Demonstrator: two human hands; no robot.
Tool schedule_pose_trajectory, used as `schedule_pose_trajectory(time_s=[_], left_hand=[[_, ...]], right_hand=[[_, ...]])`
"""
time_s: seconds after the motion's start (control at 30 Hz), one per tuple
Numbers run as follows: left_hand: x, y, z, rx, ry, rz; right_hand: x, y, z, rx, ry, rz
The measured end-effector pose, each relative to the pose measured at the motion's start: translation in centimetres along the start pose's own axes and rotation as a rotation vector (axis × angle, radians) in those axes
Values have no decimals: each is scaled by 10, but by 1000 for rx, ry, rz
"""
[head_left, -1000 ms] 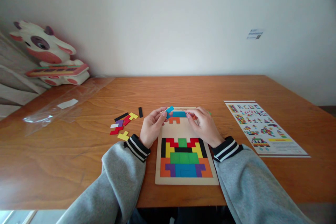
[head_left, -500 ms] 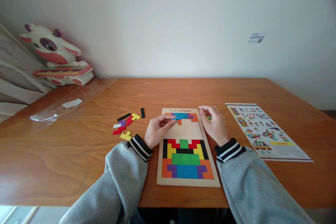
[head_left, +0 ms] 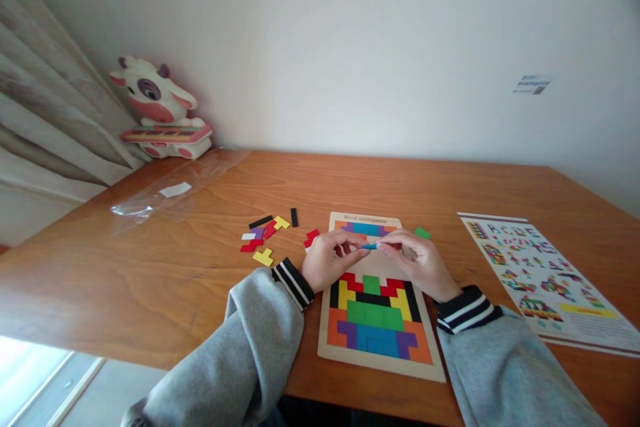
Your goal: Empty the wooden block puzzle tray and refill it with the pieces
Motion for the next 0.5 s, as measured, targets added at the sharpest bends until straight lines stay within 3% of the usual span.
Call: schedule_pose_trajectory(time_s=[0.13, 0.3, 0.4, 0.5], left_hand=[[-7, 2, -6, 45, -183, -56], [-21, 3, -12, 114, -621, -61], [-41, 5, -8, -31, -884, -92], [-72, 12, -3, -332, -1090, -195]], right_hand=[[-5, 3, -12, 126, -37, -125], [-13, 6, -21, 210, -23, -282], [-16, 8, -23, 229, -17, -313], [-16, 9, -25, 244, -30, -324]])
Point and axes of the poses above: each hand's wrist, its own y-axis away from the middle knuckle, its own x-axis out of the palm, z = x × y, the point moved 4 cm from there along -y, towards the middle knuckle, and after that the axes turned 13 degrees about z, right-handed, at the moved point
